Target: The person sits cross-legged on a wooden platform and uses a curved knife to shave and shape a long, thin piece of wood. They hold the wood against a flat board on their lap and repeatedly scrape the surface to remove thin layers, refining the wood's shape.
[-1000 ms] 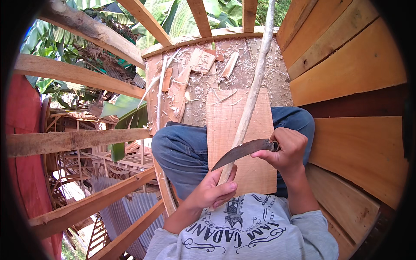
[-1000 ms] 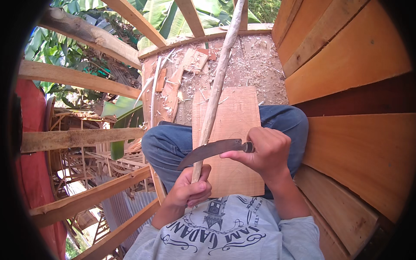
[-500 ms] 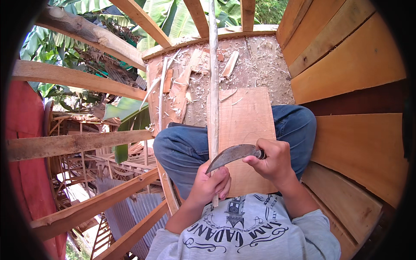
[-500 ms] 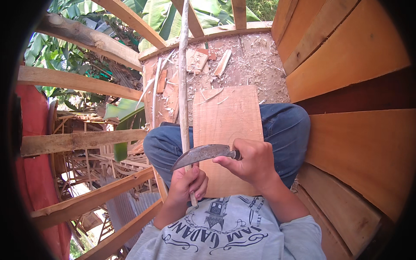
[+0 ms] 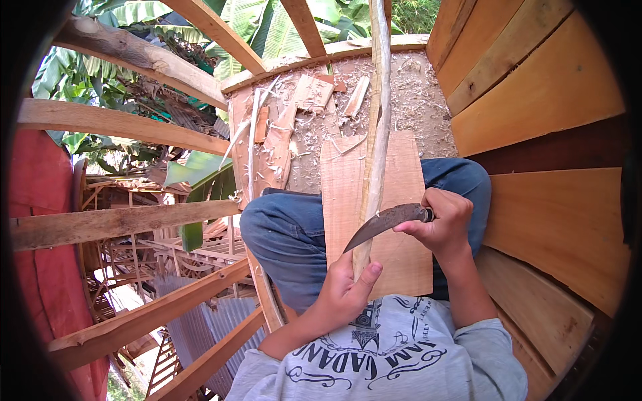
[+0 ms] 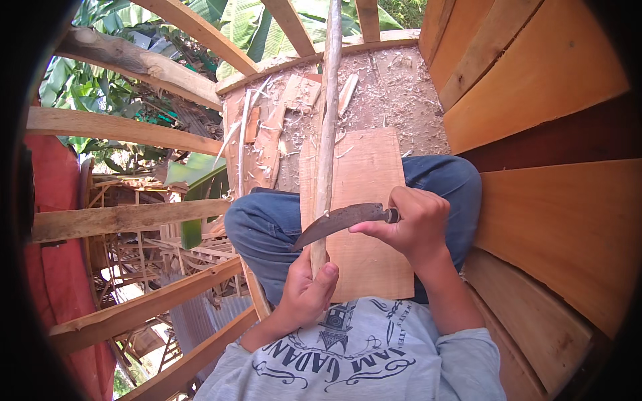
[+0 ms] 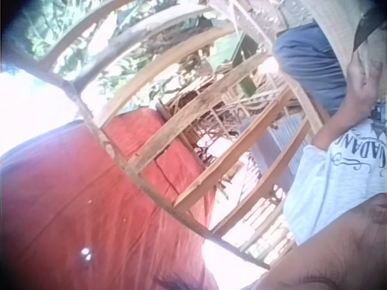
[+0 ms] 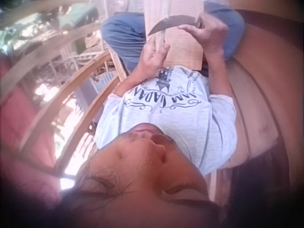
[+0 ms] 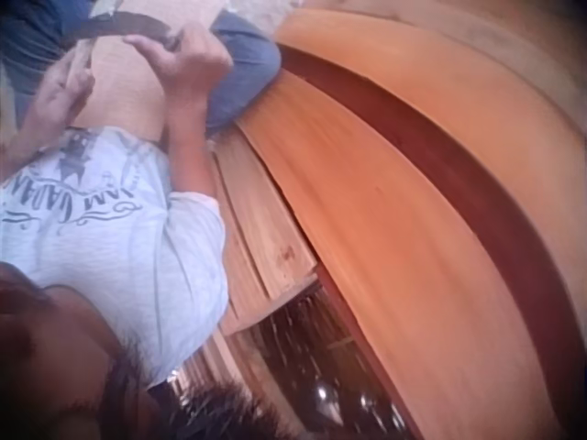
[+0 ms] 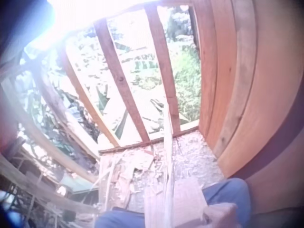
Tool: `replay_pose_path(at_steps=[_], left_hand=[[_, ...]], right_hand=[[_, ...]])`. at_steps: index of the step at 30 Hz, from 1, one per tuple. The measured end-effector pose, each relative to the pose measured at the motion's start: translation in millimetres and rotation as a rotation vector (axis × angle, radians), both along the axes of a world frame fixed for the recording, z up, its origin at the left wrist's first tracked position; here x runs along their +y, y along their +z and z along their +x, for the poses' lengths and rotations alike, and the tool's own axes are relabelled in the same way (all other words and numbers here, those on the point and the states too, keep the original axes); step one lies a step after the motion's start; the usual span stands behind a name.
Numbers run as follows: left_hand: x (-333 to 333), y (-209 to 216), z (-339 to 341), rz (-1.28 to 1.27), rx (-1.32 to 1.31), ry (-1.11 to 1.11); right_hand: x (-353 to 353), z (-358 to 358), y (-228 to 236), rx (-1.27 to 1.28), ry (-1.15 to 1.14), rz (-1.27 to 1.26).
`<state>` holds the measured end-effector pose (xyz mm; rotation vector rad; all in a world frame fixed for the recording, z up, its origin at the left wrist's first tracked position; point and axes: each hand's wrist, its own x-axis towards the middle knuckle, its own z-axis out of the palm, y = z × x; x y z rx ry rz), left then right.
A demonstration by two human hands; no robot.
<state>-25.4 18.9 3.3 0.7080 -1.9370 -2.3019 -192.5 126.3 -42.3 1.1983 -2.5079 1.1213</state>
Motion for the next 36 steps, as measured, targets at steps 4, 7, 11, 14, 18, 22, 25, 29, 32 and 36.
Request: replay_pose_path(at_steps=[4,7,11,14,18,22,25,29,32,36], left_hand=[[-1.4,5.1,-0.2,0.115,-0.055,0.016],[-1.8,8.8,-2.1,0.183,-0.08,0.036],[3.9,5.6,7.3,0.08,-0.072,-0.049],[9.3,7.4,9.0,0.143,-0.106,-0.058],[-5.8,-2.7,9.2,0.247,-0.05,0.042],[-14.7,1.9,-1.6,0.227,-0.031,0.085],[-4.8,-0.1,4.1,0.215,-0.092,0.1],[-3.2,-2.8,8.5,0.001,-0.145,0.05],[-0.9,-1.6,7.4,-0.009,-0.146,0.054],[1.3,6.1,3.2,0.027,-0.119,0.044]], right_hand=[[-2.4,0.2,-3.8,-0.021,-0.025,0.0],[-2.4,-0.3,-1.7,-0.033,-0.021,0.016],[-1.5,-6.3,-7.2,-0.238,-0.166,-0.031],[14.1,-40.5,-13.2,-0.243,-0.28,-0.029],[13.3,-25.2,-8.2,-0.332,-0.164,-0.001],[5.6,16.0,-2.6,-0.423,0.019,0.055],[-4.0,36.6,-5.9,-0.313,0.069,0.029],[-4.7,24.7,-10.6,-0.244,0.082,0.013],[-4.5,18.1,-11.6,-0.214,0.061,-0.001],[-8.2,9.3,-9.8,-0.108,0.049,-0.055]])
